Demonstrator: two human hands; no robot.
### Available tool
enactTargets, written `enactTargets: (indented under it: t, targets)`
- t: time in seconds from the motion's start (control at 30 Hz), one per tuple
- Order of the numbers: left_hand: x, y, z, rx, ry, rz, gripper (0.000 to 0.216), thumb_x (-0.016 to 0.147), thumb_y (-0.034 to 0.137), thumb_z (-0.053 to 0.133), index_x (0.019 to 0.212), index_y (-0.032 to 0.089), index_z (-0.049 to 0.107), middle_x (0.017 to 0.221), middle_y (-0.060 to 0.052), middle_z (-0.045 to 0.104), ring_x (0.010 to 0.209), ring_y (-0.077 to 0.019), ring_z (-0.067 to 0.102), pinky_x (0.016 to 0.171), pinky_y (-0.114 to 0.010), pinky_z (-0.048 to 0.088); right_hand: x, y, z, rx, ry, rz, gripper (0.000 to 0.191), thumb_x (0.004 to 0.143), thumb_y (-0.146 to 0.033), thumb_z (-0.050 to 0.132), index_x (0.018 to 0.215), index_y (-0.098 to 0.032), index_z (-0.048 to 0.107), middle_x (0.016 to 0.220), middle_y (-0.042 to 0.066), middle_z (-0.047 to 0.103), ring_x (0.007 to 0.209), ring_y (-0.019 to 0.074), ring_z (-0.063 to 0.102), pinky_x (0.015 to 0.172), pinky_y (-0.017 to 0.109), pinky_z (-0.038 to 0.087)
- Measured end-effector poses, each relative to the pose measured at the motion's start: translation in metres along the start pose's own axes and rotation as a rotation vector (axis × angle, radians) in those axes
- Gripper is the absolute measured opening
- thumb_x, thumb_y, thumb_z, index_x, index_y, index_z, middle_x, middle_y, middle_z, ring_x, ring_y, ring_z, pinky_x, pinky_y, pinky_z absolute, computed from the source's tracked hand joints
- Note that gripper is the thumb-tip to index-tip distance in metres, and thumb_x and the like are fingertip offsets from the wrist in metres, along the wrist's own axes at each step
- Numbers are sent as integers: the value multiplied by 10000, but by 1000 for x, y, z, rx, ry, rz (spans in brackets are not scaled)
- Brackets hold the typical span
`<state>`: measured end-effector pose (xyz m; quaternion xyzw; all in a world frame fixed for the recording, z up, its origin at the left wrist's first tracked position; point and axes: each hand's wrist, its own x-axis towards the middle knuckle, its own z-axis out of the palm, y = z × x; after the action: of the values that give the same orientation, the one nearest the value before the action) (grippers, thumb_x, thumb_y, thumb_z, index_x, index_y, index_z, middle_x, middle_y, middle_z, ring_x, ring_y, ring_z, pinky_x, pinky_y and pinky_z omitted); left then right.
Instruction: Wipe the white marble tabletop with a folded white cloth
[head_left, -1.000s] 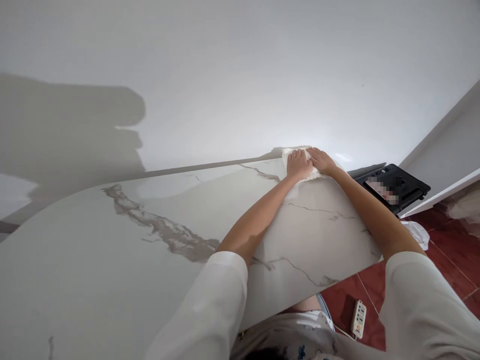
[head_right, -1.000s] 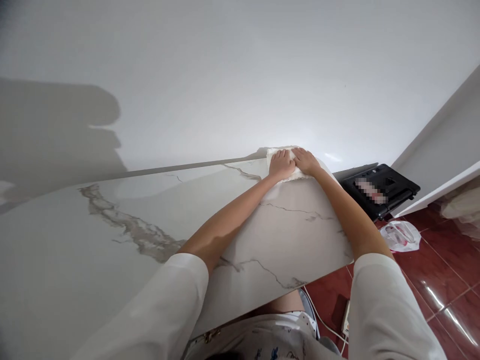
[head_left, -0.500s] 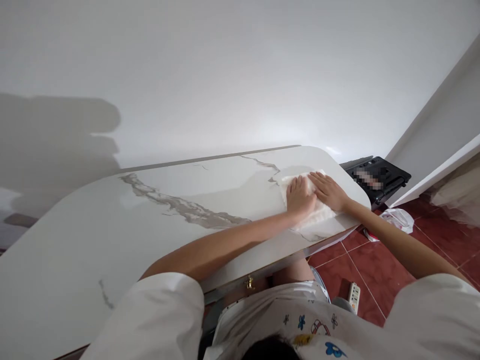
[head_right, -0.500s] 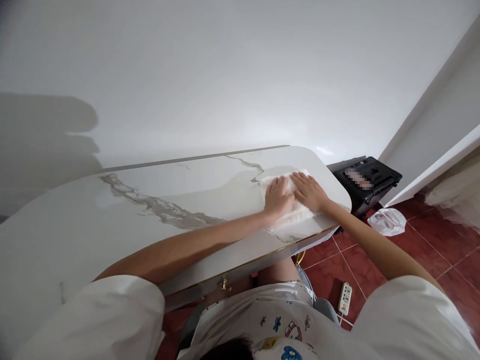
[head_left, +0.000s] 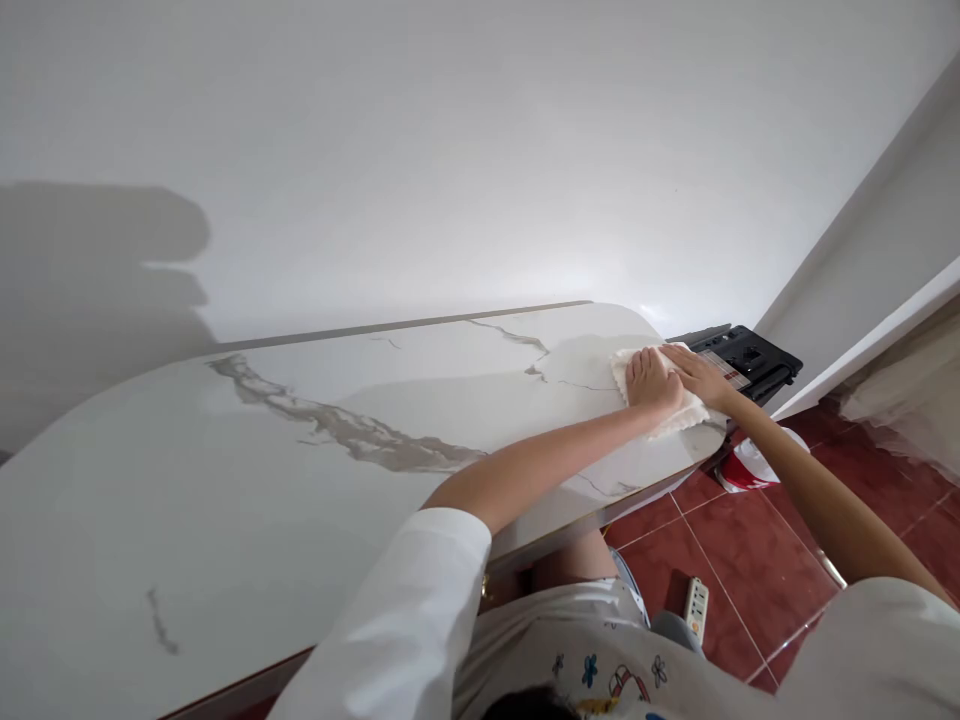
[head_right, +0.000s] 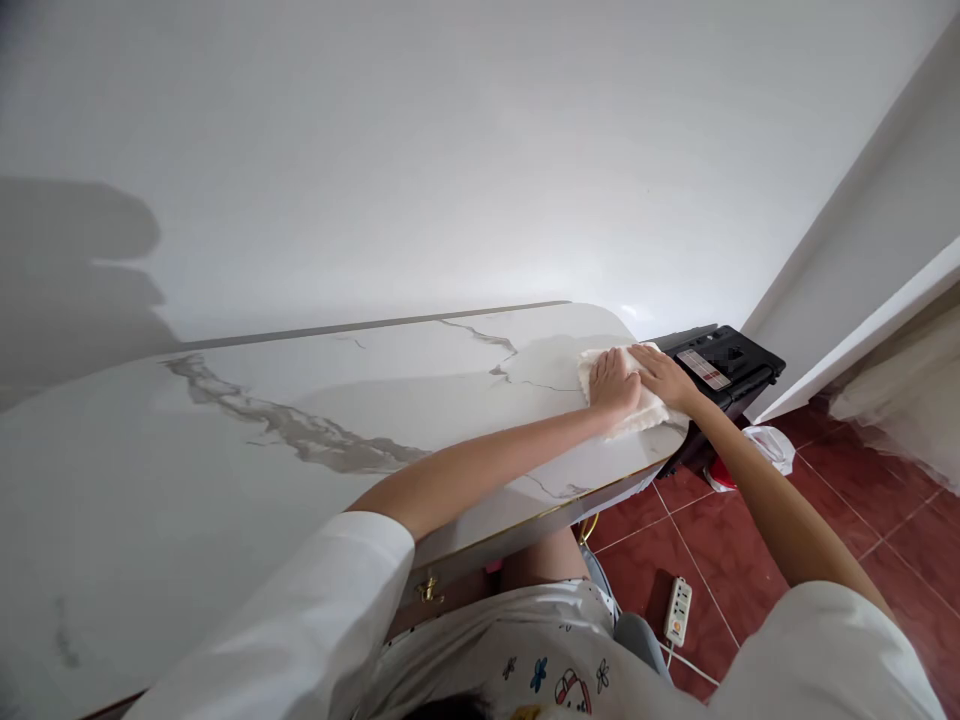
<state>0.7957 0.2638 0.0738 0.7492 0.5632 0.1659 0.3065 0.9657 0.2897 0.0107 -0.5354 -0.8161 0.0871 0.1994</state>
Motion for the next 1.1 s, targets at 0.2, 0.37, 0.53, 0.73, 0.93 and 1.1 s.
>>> enactTargets:
  t: [0.2, 0.37, 0.53, 0.73, 0.93, 1.1]
  targets:
    - [65, -27, -5, 186, 136, 122, 551, 952, 263, 245, 1451, 42, 320, 1544, -126, 326, 1451, -220, 223, 1200, -345, 156, 74, 26, 16, 1, -27, 111, 543, 942, -404, 295, 1446, -241, 415, 1507, 21, 414, 1427, 225, 296, 1192, 452, 248]
    - [123, -60, -25, 345, 173, 208, 530, 952, 242, 261, 1422, 17, 357, 1516, -157, 361, 1421, -259, 275, 1180, -377, 191, 137, 22, 23, 20, -49, 245, 580, 908, -358, 333, 1458, -186, 396, 1536, 31, 364, 1440, 224, 266, 1189, 415, 234]
    - [164, -84, -43, 350, 166, 203, 503, 957, 231, 262, 1416, 49, 357, 1517, -145, 357, 1418, -256, 272, 1174, -380, 188, 180, 14, 30, 20, -53, 283, 561, 911, -364, 329, 1443, -208, 416, 1516, 28, 403, 1395, 235, 362, 1142, 415, 313]
    - [173, -113, -76, 354, 188, 230, 376, 956, 210, 304, 1262, 88, 486, 1368, -154, 507, 1315, -251, 398, 1119, -370, 268, 214, -14, 47, -68, -13, 226, 508, 924, -279, 303, 1392, -165, 467, 1456, 82, 482, 1336, 254, 433, 1087, 426, 353]
    - [156, -161, -123, 421, 226, 238, 278, 934, 165, 328, 1095, 149, 555, 1206, -122, 614, 1200, -229, 508, 1052, -376, 349, 245, -78, 65, -115, -42, 209, 448, 921, -245, 342, 1311, -187, 554, 1361, 86, 580, 1233, 249, 532, 1034, 385, 386]
    - [125, -205, -165, 469, 219, 242, 356, 929, 187, 333, 1208, 108, 539, 1303, -150, 581, 1271, -232, 484, 1093, -374, 329, 250, -158, 67, -92, -34, 161, 473, 905, -216, 370, 1343, -97, 504, 1395, 154, 535, 1310, 274, 460, 1082, 440, 342]
